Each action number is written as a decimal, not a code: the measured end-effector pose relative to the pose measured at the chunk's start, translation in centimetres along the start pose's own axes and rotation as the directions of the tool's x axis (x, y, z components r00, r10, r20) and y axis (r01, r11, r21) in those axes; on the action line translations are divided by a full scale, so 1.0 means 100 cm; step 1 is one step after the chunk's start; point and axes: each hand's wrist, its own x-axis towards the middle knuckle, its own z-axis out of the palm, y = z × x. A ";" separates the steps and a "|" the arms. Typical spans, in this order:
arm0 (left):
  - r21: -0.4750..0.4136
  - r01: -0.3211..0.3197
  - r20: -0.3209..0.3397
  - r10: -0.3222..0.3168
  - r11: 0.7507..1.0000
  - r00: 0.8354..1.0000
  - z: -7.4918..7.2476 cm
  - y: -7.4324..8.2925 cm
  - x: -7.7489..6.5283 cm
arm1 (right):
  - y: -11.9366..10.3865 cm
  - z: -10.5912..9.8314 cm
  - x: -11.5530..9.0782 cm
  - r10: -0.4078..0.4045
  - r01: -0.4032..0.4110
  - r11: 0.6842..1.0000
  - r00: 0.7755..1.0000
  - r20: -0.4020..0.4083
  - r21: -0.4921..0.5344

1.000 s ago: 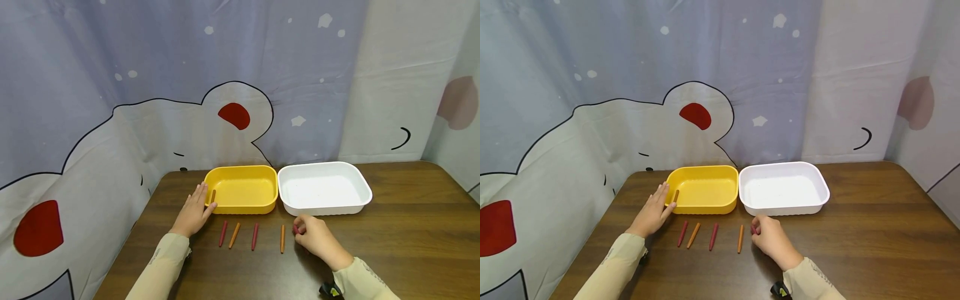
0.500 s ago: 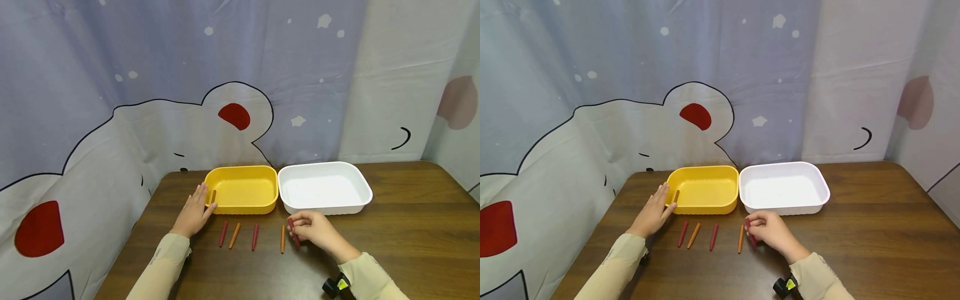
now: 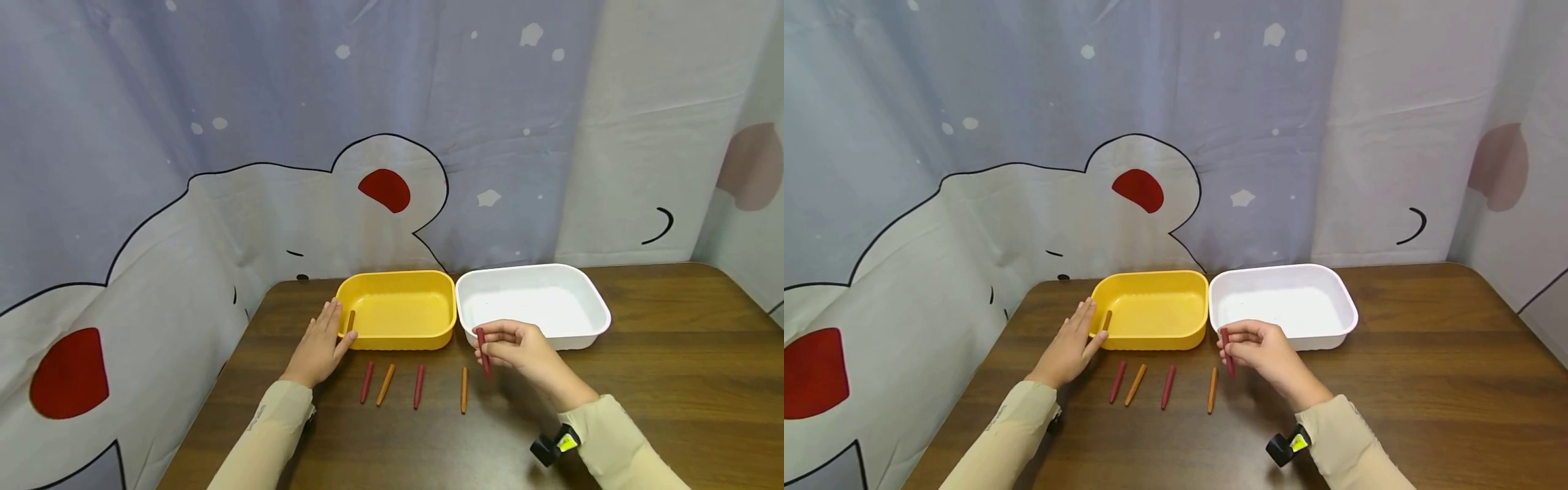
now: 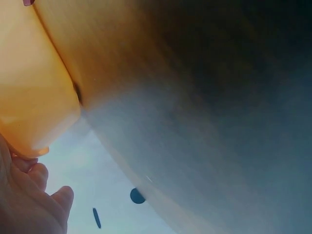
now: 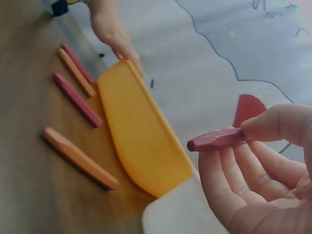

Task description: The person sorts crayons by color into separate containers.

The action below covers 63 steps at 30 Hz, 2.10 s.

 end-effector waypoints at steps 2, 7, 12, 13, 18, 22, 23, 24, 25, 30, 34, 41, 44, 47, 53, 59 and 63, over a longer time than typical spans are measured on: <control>0.004 0.003 0.003 -0.003 1.000 1.000 0.000 0.000 0.000 | -0.003 -0.002 0.004 -0.023 0.024 1.000 1.000 -0.017 0.020; 0.011 0.005 0.010 -0.006 1.000 1.000 0.000 -0.002 0.000 | -0.010 -0.008 0.016 -0.066 0.068 0.995 0.997 -0.038 0.066; 0.018 -0.001 -0.006 0.001 1.000 1.000 0.001 -0.001 0.001 | -0.016 -0.015 0.027 -0.051 0.054 0.998 0.997 -0.058 0.045; 0.017 -0.003 -0.008 0.003 1.000 1.000 0.001 -0.001 0.001 | -0.017 -0.017 0.029 -0.048 0.051 0.998 0.997 -0.061 0.044; 0.029 -0.008 -0.010 0.008 1.000 1.000 0.002 -0.001 0.001 | -0.018 -0.026 0.038 -0.031 0.037 0.997 0.995 -0.098 0.067; 0.022 -0.010 -0.017 0.011 1.000 1.000 0.001 -0.001 0.002 | -0.018 -0.033 0.049 -0.005 0.009 0.999 0.991 -0.132 0.032; 0.021 -0.009 -0.016 0.009 1.000 1.000 0.001 -0.001 0.002 | -0.018 -0.034 0.052 0.004 -0.002 1.000 0.990 -0.139 0.013; 0.022 -0.008 -0.015 0.009 1.000 1.000 0.001 -0.001 0.002 | -0.017 -0.035 0.055 0.013 -0.014 1.000 0.990 -0.142 -0.007; 0.022 -0.009 -0.016 0.009 1.000 1.000 0.001 -0.001 0.002 | -0.016 -0.035 0.058 0.023 -0.027 0.999 0.988 -0.150 -0.027; 0.023 -0.005 -0.009 0.005 1.000 1.000 0.002 -0.001 0.001 | -0.009 -0.036 0.071 0.063 -0.081 0.991 0.985 -0.159 -0.110; 0.026 -0.003 -0.010 0.004 1.000 1.000 0.002 -0.001 0.001 | -0.002 -0.036 0.082 0.101 -0.125 0.981 0.981 -0.163 -0.147; 0.023 -0.006 -0.009 0.006 1.000 1.000 0.002 -0.002 0.001 | 0.007 -0.034 0.094 0.195 -0.244 0.941 0.957 -0.213 -0.234; 0.024 -0.007 -0.007 0.007 1.000 1.000 0.002 -0.001 0.001 | 0.011 -0.033 0.098 0.207 -0.274 0.911 0.951 -0.231 -0.309; 0.020 -0.009 -0.010 0.009 1.000 1.000 0.001 -0.001 0.001 | 0.014 -0.033 0.102 0.207 -0.298 0.874 0.943 -0.260 -0.384; 0.014 -0.005 -0.007 0.005 1.000 1.000 0.000 -0.001 0.000 | 0.018 -0.036 0.107 0.214 -0.333 0.818 0.933 -0.289 -0.469; 0.016 -0.002 -0.008 0.002 1.000 1.000 0.000 0.000 0.000 | 0.021 -0.036 0.108 0.206 -0.329 0.782 0.938 -0.279 -0.529; 0.012 0.001 -0.009 -0.001 1.000 1.000 0.001 0.000 0.000 | 0.023 -0.035 0.107 0.184 -0.310 0.757 0.946 -0.267 -0.576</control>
